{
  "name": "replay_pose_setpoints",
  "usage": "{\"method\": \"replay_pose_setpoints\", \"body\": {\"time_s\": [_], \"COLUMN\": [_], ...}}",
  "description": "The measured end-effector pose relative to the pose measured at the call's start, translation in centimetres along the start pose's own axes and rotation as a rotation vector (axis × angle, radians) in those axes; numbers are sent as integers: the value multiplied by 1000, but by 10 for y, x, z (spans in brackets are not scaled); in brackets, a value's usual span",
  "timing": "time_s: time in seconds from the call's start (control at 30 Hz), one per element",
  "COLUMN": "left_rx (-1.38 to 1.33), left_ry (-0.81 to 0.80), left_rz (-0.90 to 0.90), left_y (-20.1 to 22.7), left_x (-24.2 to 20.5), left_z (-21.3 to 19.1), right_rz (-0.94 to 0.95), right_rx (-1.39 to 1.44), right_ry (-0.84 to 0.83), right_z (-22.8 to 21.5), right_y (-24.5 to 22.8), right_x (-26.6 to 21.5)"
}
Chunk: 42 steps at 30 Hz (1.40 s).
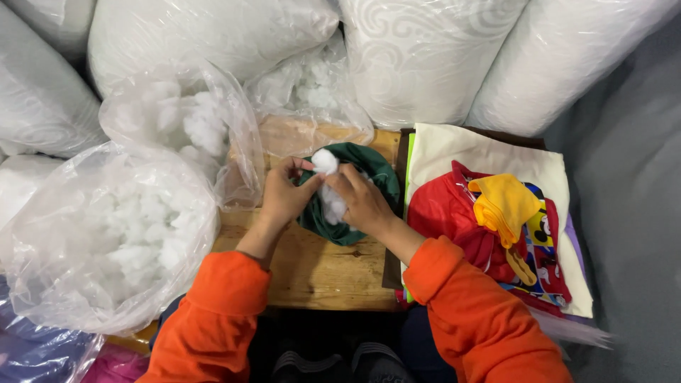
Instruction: The person stuffs a green fabric pouch with white cotton-like material by hand, then zips it closed and places it into a clear plastic bag.
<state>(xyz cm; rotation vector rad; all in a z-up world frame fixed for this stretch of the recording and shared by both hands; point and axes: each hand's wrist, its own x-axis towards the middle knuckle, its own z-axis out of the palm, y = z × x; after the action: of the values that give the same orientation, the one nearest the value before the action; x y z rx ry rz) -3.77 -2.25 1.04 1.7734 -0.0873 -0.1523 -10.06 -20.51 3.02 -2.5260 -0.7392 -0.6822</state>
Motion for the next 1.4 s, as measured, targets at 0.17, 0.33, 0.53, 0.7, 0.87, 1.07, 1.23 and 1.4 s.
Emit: {"method": "replay_pose_setpoints", "body": {"time_s": [0.17,0.33,0.53,0.7,0.87,1.07,1.23,1.4], "left_rx": [-381,66,380,434,598,1056,1195,1335], "left_ry": [-264,-293,-176,-185,-150,-152,-356,-249], "left_rz": [25,376,513,214,383,900,682,785], "left_y": [80,76,64,41,79,16,-22,16], "left_x": [-41,-45,-57,-33,-52,-21,-11,-26], "left_z": [-22,-21,12,17,-1,25,28,23], "right_rz": [210,513,801,1447,1355,594,167,519], "right_rx": [123,-23,295,1495,1399,786,-105,-431], "right_ry": [-392,-731,-589,208,240,-33,-440,-826], "right_z": [-20,-16,-26,-52,-25,15,12,19], "right_y": [-6,26,38,29,43,42,27,54], "right_x": [10,2,5,21,5,-8,-20,-33]}}
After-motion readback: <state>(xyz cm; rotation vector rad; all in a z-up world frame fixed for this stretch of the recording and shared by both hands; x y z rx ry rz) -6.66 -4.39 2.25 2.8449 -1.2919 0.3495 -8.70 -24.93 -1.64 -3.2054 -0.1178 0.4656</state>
